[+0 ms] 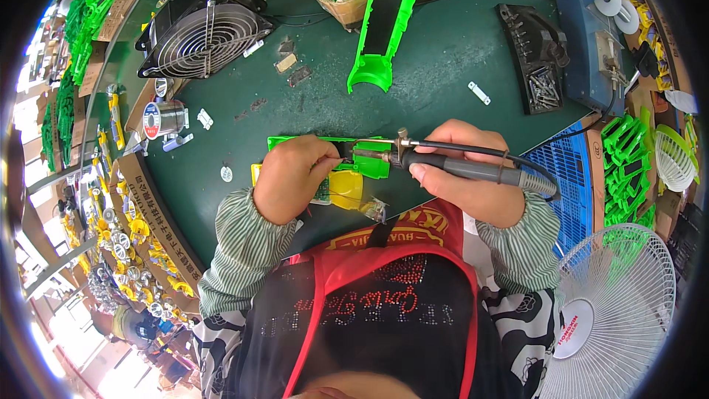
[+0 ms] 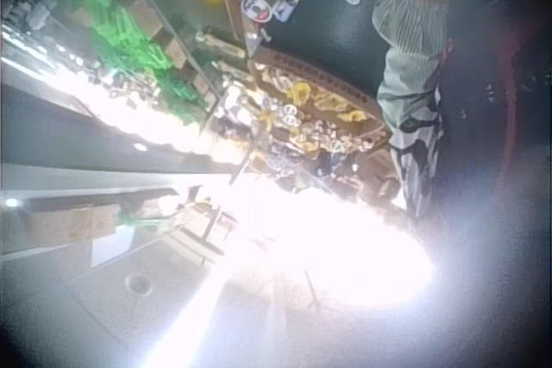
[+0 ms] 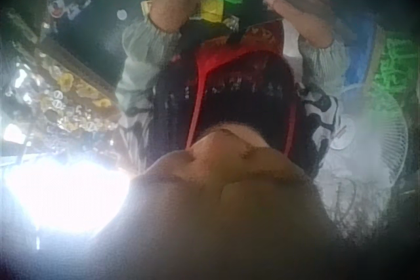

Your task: The person solders electrical components inside flashlight casings using a soldering iron, attaches the plastic casing covers by hand, and places the assembled flashlights onto the conveyor belt.

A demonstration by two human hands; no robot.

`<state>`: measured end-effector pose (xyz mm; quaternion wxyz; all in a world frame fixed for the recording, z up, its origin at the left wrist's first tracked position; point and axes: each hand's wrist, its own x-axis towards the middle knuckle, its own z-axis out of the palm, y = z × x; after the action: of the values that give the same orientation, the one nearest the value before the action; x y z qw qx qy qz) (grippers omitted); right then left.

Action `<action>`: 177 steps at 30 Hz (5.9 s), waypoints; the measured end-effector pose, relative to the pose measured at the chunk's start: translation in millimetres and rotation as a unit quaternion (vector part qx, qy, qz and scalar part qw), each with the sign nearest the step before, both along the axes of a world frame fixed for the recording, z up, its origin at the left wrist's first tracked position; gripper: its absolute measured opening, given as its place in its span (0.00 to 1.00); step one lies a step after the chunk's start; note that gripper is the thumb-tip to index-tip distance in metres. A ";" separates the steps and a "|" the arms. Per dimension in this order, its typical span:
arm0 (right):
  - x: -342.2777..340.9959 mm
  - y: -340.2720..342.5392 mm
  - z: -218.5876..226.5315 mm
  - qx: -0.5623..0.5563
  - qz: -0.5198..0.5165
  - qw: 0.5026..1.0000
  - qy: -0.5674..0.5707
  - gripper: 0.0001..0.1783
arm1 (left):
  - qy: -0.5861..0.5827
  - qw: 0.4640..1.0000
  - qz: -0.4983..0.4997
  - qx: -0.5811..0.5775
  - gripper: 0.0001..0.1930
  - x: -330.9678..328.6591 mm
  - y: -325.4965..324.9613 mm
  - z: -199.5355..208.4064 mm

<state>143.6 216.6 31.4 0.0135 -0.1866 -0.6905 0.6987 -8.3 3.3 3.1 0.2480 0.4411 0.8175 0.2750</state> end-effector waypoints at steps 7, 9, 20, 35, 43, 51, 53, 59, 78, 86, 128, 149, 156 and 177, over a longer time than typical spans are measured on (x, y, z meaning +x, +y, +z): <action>-13.5 3.2 -0.4 -0.029 0.057 0.995 -0.075 0.08 | 0.070 0.996 -0.044 -0.025 0.05 4.9 -0.8 -0.4; -15.0 3.4 -5.1 -0.028 0.055 0.996 -0.071 0.08 | 0.071 0.996 -0.054 -0.028 0.05 4.6 0.6 -0.1; -18.8 3.4 -9.8 -0.014 0.061 0.996 -0.070 0.08 | 0.085 0.994 -0.050 -0.038 0.05 5.3 1.7 -3.8; -9.5 11.2 3.3 -0.069 0.026 0.996 -0.040 0.08 | 0.079 0.995 -0.050 -0.041 0.05 3.1 2.1 -3.9; 11.0 2.9 4.2 -0.012 0.010 1.000 -0.018 0.09 | 0.084 0.994 -0.056 -0.033 0.05 2.4 1.7 -2.8; 23.6 -9.9 4.0 -0.013 -0.048 0.999 -0.017 0.09 | 0.075 0.995 -0.055 -0.042 0.06 1.7 3.3 -5.0; 26.9 -12.0 3.3 -0.022 -0.051 0.998 0.007 0.09 | 0.069 0.996 -0.044 -0.036 0.06 2.8 3.1 -2.8; 32.8 -18.2 2.9 0.030 -0.067 0.997 0.030 0.10 | 0.069 0.996 -0.040 -0.039 0.06 2.4 3.1 -2.6; 47.0 -29.3 -5.6 0.065 -0.011 0.997 0.038 0.09 | 0.118 0.984 -0.133 0.032 0.12 9.8 -60.0 57.0; 43.0 -53.3 -13.3 -0.011 -0.036 0.999 0.036 0.10 | 0.030 0.994 -0.011 0.100 0.06 20.4 -60.2 10.6; 35.7 -71.3 -20.4 0.019 -0.023 0.999 0.018 0.10 | 0.083 0.994 0.045 0.056 0.02 27.2 -53.3 12.0; 35.4 -60.7 -12.1 0.052 -0.005 0.998 0.042 0.09 | 0.223 0.939 0.090 -0.247 0.16 16.9 -107.7 54.1; 39.5 -60.4 -14.9 0.035 0.006 0.999 0.032 0.09 | 0.238 0.956 0.149 -0.081 0.05 6.0 -117.4 66.6; 23.0 -54.1 -2.1 0.119 0.099 0.986 0.066 0.09 | 0.034 0.998 0.014 0.057 0.04 18.4 -56.9 18.1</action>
<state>166.6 162.5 29.3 0.0125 -0.0680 -0.7816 0.6200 10.1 -53.6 21.2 0.1903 0.4518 0.8148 0.3095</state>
